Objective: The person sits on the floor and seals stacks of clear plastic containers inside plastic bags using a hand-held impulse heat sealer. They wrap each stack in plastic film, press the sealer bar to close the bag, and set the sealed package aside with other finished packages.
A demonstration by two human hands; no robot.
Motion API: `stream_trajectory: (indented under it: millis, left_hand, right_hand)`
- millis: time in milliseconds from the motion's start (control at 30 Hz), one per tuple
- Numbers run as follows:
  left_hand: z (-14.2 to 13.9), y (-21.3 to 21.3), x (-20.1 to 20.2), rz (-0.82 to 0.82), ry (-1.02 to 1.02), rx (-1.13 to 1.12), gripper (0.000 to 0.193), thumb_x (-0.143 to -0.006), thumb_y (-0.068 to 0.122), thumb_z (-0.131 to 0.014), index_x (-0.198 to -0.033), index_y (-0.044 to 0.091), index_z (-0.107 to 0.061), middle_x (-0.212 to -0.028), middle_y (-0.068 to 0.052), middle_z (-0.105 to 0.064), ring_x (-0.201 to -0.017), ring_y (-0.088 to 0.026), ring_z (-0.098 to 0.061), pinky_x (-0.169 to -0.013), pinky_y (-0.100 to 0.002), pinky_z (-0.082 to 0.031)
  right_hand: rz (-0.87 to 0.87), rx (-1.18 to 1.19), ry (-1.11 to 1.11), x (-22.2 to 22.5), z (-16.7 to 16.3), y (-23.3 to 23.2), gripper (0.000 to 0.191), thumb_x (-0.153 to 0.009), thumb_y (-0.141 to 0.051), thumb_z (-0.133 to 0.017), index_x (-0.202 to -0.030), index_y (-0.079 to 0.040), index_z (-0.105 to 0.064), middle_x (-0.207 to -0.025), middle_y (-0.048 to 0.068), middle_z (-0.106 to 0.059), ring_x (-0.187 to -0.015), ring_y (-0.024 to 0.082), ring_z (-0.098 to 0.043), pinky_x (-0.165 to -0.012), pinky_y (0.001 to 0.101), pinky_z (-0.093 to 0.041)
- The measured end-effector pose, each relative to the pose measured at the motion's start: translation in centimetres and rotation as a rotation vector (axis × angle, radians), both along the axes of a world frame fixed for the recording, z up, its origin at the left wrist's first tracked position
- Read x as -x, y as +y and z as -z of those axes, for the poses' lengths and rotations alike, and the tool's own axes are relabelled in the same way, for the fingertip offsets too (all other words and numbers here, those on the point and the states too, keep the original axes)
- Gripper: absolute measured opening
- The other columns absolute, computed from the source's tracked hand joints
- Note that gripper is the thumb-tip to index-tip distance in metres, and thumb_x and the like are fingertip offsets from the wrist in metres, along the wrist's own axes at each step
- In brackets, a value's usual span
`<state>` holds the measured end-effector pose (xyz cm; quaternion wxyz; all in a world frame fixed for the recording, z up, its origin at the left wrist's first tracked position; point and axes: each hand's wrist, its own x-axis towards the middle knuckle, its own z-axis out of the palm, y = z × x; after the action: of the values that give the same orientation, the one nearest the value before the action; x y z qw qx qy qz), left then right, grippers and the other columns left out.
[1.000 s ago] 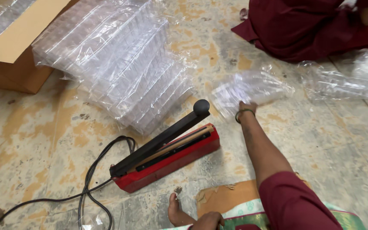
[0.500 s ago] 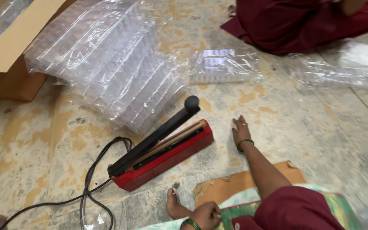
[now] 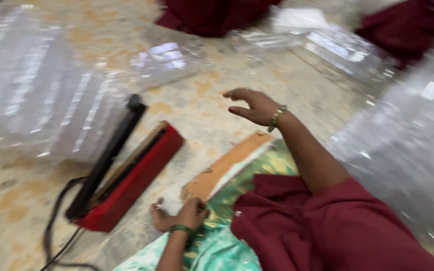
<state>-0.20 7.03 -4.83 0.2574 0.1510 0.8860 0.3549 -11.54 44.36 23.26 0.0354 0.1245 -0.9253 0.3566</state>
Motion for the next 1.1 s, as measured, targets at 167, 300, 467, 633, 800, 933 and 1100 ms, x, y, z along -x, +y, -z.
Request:
stream_trajectory:
  millis: [167, 300, 467, 633, 800, 933, 1100]
  left_hand:
    - [0.4, -1.1, 0.4, 0.021, -0.003, 0.036, 0.031, -0.082, 0.026, -0.081, -0.1, 0.004, -0.068, -0.086, -0.008, -0.074, -0.079, -0.019, -0.073, -0.074, -0.034, -0.058]
    - [-0.8, -0.4, 1.0, -0.005, -0.257, -0.207, 0.03, -0.086, 0.021, -0.079, -0.107, 0.002, -0.068, -0.088, -0.01, -0.072, -0.08, -0.018, -0.067, -0.073, -0.034, -0.057]
    - [-8.7, 3.8, 2.8, -0.04, -0.245, -0.426, 0.032, -0.092, 0.019, -0.072, -0.117, 0.001, -0.068, -0.103, -0.005, -0.074, -0.095, -0.013, -0.07, -0.086, -0.029, -0.057]
    - [-18.8, 10.8, 2.8, 0.14, -0.188, -0.496, 0.037, -0.092, 0.021, -0.071, -0.124, 0.003, -0.063, -0.108, -0.005, -0.073, -0.101, -0.012, -0.068, -0.09, -0.029, -0.055]
    - [-25.4, 17.9, 2.4, 0.287, -0.052, -0.369, 0.035, -0.091, 0.024, -0.072, -0.122, 0.008, -0.065, -0.107, -0.005, -0.074, -0.093, -0.014, -0.07, -0.083, -0.03, -0.058]
    - [-27.4, 22.2, 0.9, 0.403, -0.111, -0.535, 0.033, -0.093, 0.023, -0.072, -0.121, 0.008, -0.064, -0.107, -0.004, -0.072, -0.096, -0.013, -0.07, -0.085, -0.03, -0.058]
    - [-28.7, 21.4, -2.1, 0.521, -0.052, -0.538, 0.031, -0.092, 0.021, -0.073, -0.119, 0.007, -0.065, -0.11, -0.005, -0.073, -0.102, -0.015, -0.071, -0.09, -0.031, -0.057]
  right_hand:
    - [0.344, -0.232, 0.636, -19.2, -10.1, 4.7, 0.037, -0.096, -0.019, -0.079, -0.13, -0.009, -0.067, -0.135, 0.013, -0.068, -0.132, 0.029, -0.062, -0.112, 0.0444, -0.049]
    - [0.881, -0.433, 0.741, -28.4, -13.8, 8.9, 0.036, -0.102, -0.027, -0.083, -0.128, -0.008, -0.066, -0.135, 0.012, -0.069, -0.131, 0.027, -0.064, -0.111, 0.0382, -0.047]
    - [0.849, -0.748, 0.396, -30.2, -13.0, 11.6, 0.086, -0.077, -0.053, -0.093, -0.14, -0.004, -0.061, -0.141, 0.019, -0.062, -0.133, 0.037, -0.056, -0.116, 0.0584, -0.036]
    - [0.988, -0.808, 0.416, -33.2, -12.2, 11.2, 0.097, -0.063, -0.05, -0.093, -0.144, -0.009, -0.058, -0.147, 0.024, -0.053, -0.134, 0.045, -0.05, -0.111, 0.059, -0.035]
    - [1.21, -0.847, 0.374, -37.2, -9.6, 13.5, 0.07, -0.081, -0.028, -0.095, -0.141, -0.009, -0.066, -0.155, 0.022, -0.052, -0.119, 0.038, -0.059, -0.096, 0.0482, -0.052]
    - [1.184, -0.294, 0.613, -38.4, -4.4, 18.1, 0.02, -0.113, 0.004, -0.059, -0.13, 0.001, -0.067, -0.133, 0.019, -0.064, -0.092, 0.022, -0.062, -0.075, 0.0322, -0.051]
    - [1.04, 0.439, 0.697, -35.4, -0.8, 26.7, 0.018, -0.113, 0.004, -0.059, -0.129, 0.001, -0.068, -0.128, 0.017, -0.065, -0.089, 0.019, -0.061, -0.073, 0.0301, -0.05]
